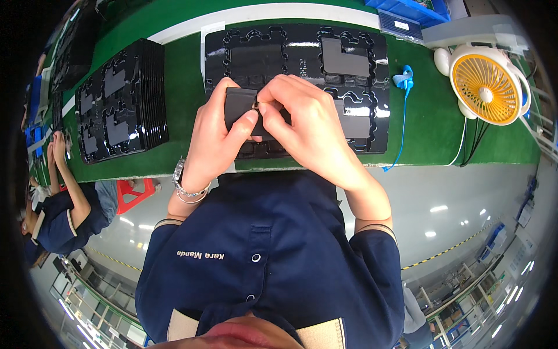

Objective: Manually assembling and inspecting small electronic components on a production line.

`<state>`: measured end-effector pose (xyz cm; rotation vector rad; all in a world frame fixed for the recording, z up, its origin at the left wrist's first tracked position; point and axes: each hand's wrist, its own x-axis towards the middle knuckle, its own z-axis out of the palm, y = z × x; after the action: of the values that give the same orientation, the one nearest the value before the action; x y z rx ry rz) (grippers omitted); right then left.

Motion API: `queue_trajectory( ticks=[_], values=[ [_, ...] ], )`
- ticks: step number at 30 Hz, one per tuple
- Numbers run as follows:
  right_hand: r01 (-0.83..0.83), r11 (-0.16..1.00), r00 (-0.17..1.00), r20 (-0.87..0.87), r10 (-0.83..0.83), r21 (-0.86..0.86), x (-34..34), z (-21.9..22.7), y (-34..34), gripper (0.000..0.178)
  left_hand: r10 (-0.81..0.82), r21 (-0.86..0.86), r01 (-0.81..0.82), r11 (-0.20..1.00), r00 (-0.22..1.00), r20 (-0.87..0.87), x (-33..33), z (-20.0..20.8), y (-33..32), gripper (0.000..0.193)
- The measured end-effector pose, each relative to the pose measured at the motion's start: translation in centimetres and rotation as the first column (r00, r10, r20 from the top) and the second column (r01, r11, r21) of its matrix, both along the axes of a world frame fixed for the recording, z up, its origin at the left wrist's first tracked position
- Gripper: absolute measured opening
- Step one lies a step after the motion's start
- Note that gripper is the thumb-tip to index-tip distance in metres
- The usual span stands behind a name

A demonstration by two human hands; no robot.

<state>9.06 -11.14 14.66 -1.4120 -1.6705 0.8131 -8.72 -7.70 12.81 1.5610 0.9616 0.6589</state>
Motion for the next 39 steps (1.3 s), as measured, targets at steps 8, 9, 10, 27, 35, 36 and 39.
queue_trajectory(
  ticks=[8,9,10,27,35,36,39],
  values=[
    [0.032,0.99,0.986,-0.16,-0.055,-0.14,0.0,-0.1,-0.2,0.008,0.012,-0.011,-0.011,1.0,0.999,0.051,0.4,0.2,-0.1,0.023],
    [0.031,0.982,0.972,-0.223,-0.074,-0.189,0.0,0.0,-0.2,0.009,0.031,-0.037,-0.029,0.999,0.998,0.055,0.4,0.4,0.0,0.023],
    [0.023,0.982,0.968,-0.243,-0.069,-0.188,0.1,-0.2,-0.2,0.009,0.034,-0.042,-0.032,0.999,0.998,0.061,0.3,0.5,0.0,0.023],
    [-0.006,0.976,0.935,-0.346,-0.072,-0.219,0.5,-0.2,-0.2,0.01,0.028,-0.064,-0.023,0.998,0.995,0.092,0.2,0.7,0.0,0.022],
    [-0.111,0.968,0.771,-0.634,-0.06,-0.227,0.4,-0.8,-0.3,0.009,0.058,-0.161,-0.03,0.986,0.983,0.173,0.4,1.3,-0.3,0.021],
    [-0.123,0.968,0.751,-0.658,-0.055,-0.221,0.4,-0.9,-0.2,0.01,0.066,-0.17,-0.034,0.985,0.98,0.189,0.4,1.2,-0.4,0.021],
    [-0.108,0.974,0.729,-0.682,-0.059,-0.2,0.3,-1.1,0.0,0.009,0.013,-0.07,-0.01,0.997,0.999,0.035,0.1,1.5,-0.2,0.022]
  ],
)
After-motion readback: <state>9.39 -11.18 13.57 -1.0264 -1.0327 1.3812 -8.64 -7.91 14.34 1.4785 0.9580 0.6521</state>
